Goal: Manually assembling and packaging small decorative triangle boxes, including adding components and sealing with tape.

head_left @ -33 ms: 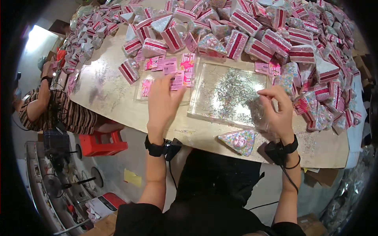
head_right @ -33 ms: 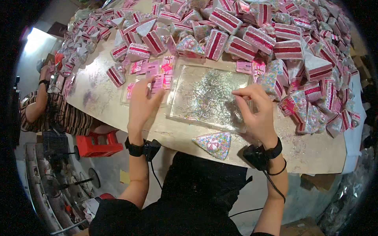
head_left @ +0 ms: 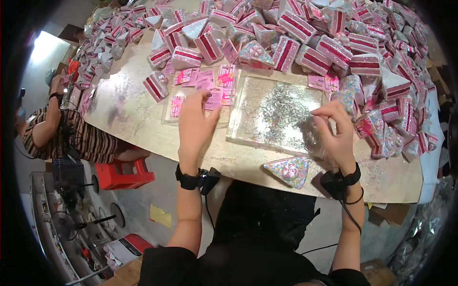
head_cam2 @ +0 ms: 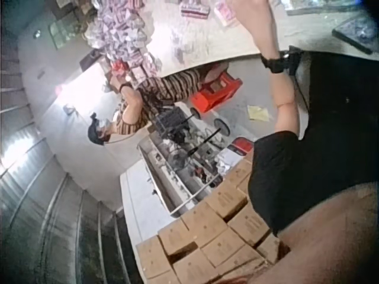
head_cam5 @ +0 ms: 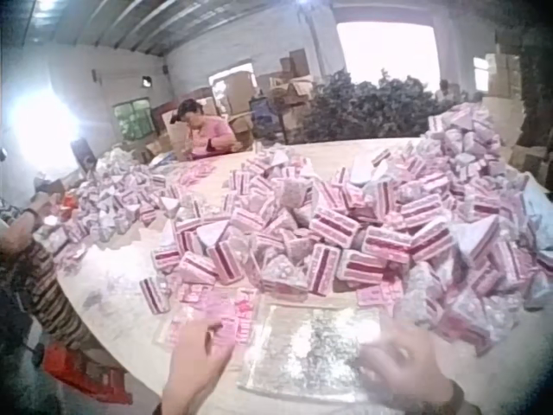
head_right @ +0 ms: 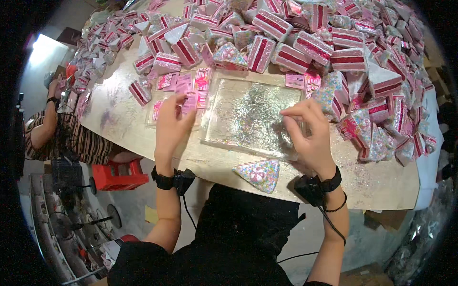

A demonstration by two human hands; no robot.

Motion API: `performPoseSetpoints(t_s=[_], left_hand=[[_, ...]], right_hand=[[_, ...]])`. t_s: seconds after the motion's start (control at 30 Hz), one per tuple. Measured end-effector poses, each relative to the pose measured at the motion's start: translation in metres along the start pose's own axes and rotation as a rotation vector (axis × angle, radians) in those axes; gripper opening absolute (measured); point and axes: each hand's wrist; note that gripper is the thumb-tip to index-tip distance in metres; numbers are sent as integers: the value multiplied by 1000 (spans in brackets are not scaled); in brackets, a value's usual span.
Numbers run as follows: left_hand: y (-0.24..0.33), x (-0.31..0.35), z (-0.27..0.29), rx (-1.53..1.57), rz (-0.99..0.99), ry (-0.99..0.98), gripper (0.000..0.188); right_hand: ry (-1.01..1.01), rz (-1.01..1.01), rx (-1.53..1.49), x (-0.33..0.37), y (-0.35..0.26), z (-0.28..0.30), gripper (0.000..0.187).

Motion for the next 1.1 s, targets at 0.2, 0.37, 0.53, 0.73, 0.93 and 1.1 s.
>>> performPoseSetpoints(t_s=[0.2,0.37,0.53,0.73,0.93,1.1], left_hand=[[7,-1,0,191,187,-52,33],[15,1,4,230,65,99,16],[44,16,17,264,116,195,15],[88,37,10,724,48,171,25],[117,55,-12,1104,96,-145,29],[133,60,-24,1094,16,-231,29]], right_hand=[[17,-23,-107,5,9,1,12],[49,-57,-264,5,10,-4,14],[8,-82,-354,9,12,-1,7],[70,-49,-420,10,-15,12,14],[120,-25,-566,48,-73,1,13],[178,-281,-690,72,-96,-26,12]])
Point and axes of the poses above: each hand's wrist, its own x-axis away from the middle knuckle, its own z-axis out of the back of the hand, y = z × x, and after that the axes turned 9 degrees about -y, right-handed
